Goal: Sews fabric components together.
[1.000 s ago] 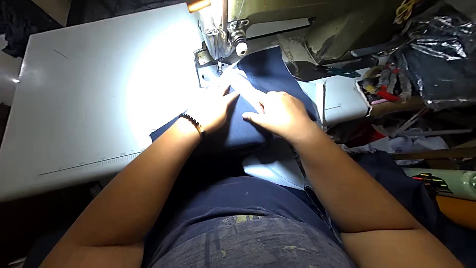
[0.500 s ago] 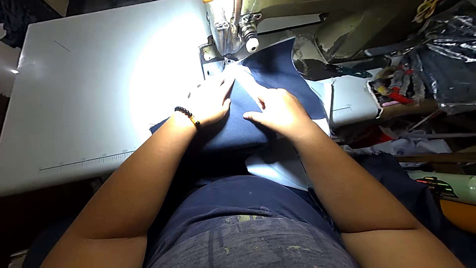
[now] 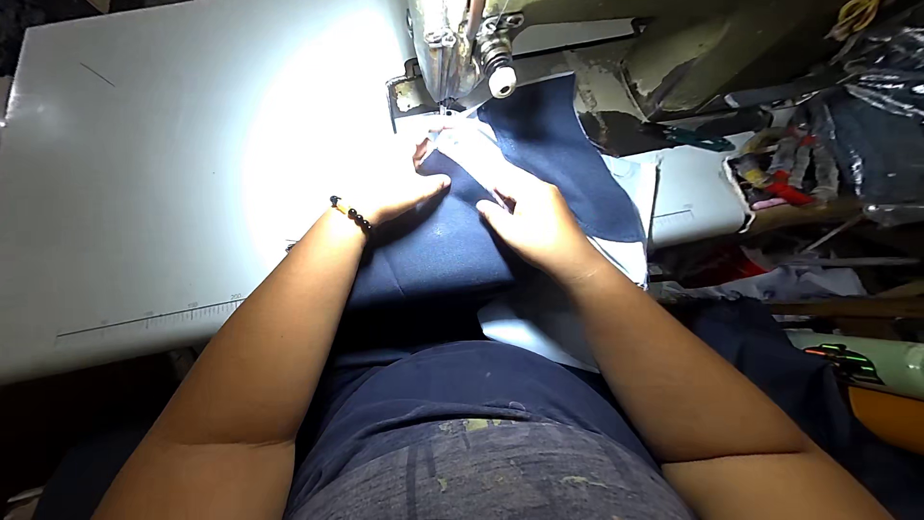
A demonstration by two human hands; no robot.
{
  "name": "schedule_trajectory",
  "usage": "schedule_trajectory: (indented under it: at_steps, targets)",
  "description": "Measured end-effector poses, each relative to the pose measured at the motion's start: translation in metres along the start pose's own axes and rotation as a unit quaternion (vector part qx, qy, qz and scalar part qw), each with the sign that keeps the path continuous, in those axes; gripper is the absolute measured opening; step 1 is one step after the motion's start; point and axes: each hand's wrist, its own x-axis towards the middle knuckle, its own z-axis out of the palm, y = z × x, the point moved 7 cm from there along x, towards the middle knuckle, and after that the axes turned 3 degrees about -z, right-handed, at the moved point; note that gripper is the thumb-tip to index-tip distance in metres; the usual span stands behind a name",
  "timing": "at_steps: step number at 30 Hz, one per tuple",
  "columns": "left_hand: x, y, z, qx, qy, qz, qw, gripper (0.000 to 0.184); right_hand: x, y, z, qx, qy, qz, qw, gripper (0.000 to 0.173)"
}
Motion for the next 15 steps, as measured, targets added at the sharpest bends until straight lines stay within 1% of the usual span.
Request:
schedule_trajectory:
  at_steps: [4, 7, 9, 10, 12, 13, 15]
  targets:
    - [-0.003, -0.002, -0.004, -0.021, 0.046, 0.034, 0.998, 0.061, -0.003, 0.008, -0.001, 0.001, 0.023, 0.058, 0.998, 0.026]
    - [-0.007, -0.001, -0.002, -0.048, 0.061, 0.071, 0.994, 0.041, -0.005, 0.006, -0.001, 0.002, 0.041, 0.072, 0.997, 0.028]
    - [-0.009, 0.001, -0.001, -0.02, 0.052, 0.092, 0.994, 0.022, -0.006, 0.005, 0.0, -0.004, 0.054, 0.071, 0.996, 0.029]
    - [-0.009, 0.002, 0.0, 0.001, 0.043, 0.101, 0.994, 0.019, -0.006, 0.005, 0.001, -0.008, 0.056, 0.072, 0.996, 0.029]
    - [-0.011, 0.004, -0.001, 0.037, 0.032, 0.112, 0.992, 0.03, -0.007, 0.003, 0.002, -0.013, 0.059, 0.069, 0.996, 0.031]
    - [-0.011, 0.004, -0.001, 0.053, 0.021, 0.111, 0.992, 0.033, -0.008, 0.003, 0.003, -0.019, 0.066, 0.064, 0.996, 0.031]
    - [-0.012, 0.004, -0.002, 0.075, -0.001, 0.105, 0.992, 0.03, -0.008, 0.001, 0.002, -0.048, 0.079, 0.054, 0.994, 0.032]
